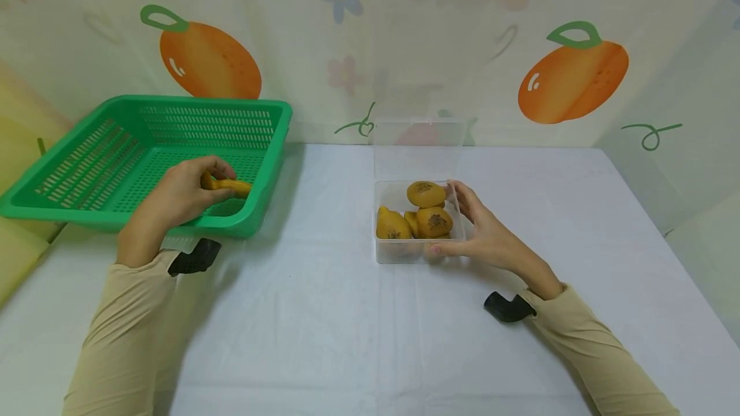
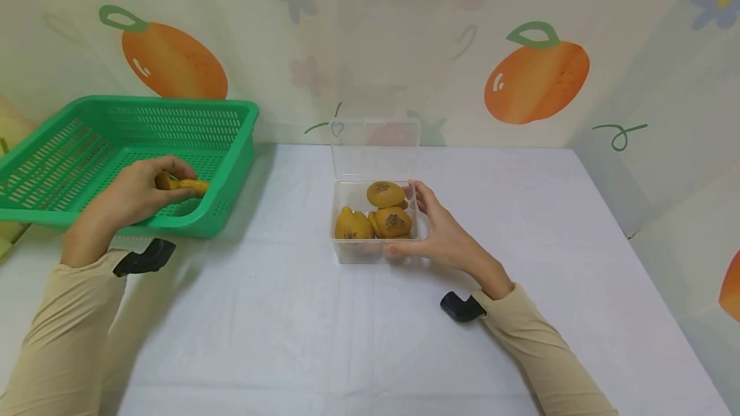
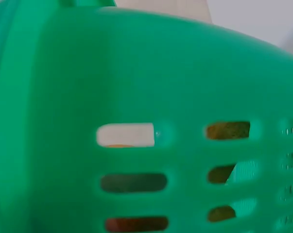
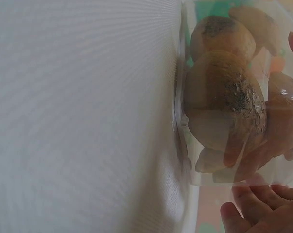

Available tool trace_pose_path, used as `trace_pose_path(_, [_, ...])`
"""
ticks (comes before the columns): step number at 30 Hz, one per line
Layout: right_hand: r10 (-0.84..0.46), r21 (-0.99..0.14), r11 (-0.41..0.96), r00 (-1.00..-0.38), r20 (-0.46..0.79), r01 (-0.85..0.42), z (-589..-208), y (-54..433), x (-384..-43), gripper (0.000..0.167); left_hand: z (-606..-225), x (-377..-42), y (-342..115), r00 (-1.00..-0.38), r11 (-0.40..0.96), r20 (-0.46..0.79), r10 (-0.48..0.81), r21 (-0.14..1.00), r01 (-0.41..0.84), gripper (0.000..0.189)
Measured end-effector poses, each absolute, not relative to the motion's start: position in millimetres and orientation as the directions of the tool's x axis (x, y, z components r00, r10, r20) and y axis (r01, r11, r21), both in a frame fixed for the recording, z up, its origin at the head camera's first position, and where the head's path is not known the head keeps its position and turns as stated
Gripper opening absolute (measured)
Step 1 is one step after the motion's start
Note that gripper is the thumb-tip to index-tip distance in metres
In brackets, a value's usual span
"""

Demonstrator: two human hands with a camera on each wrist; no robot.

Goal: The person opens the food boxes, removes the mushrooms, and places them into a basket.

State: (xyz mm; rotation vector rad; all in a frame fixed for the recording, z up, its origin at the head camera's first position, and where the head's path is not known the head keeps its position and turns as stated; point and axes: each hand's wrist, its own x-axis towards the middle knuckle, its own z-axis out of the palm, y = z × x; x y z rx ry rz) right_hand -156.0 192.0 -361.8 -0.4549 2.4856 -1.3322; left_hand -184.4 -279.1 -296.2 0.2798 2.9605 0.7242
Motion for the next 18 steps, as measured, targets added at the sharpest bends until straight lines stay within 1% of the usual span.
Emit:
trace_pose_path(7, [-0.401, -0.833, 0.535, -0.910, -0.104, -0.141, -361.2, 192.2, -156.1, 0.118, -293.0, -186.7, -280.4, -0.970, 0.880, -0.084, 0.229, 0.443, 0.170, 0.024])
trace_pose_path(13, [-0.403, -0.832, 0.537, -0.909, -0.107, -0.140, -361.3, 192.3, -156.4, 0.118, -292.4, -186.6, -279.2, -0.970, 0.892, -0.110, 0.215, 0.426, 0.150, 0.026])
trace_pose_path(18, [-0.406, -0.836, 0.530, -0.908, -0.104, -0.142, -362.7, 192.4, -156.7, 0.118, -293.1, -187.1, -279.0, -0.968, 0.886, -0.125, 0.217, 0.442, 0.142, 0.032])
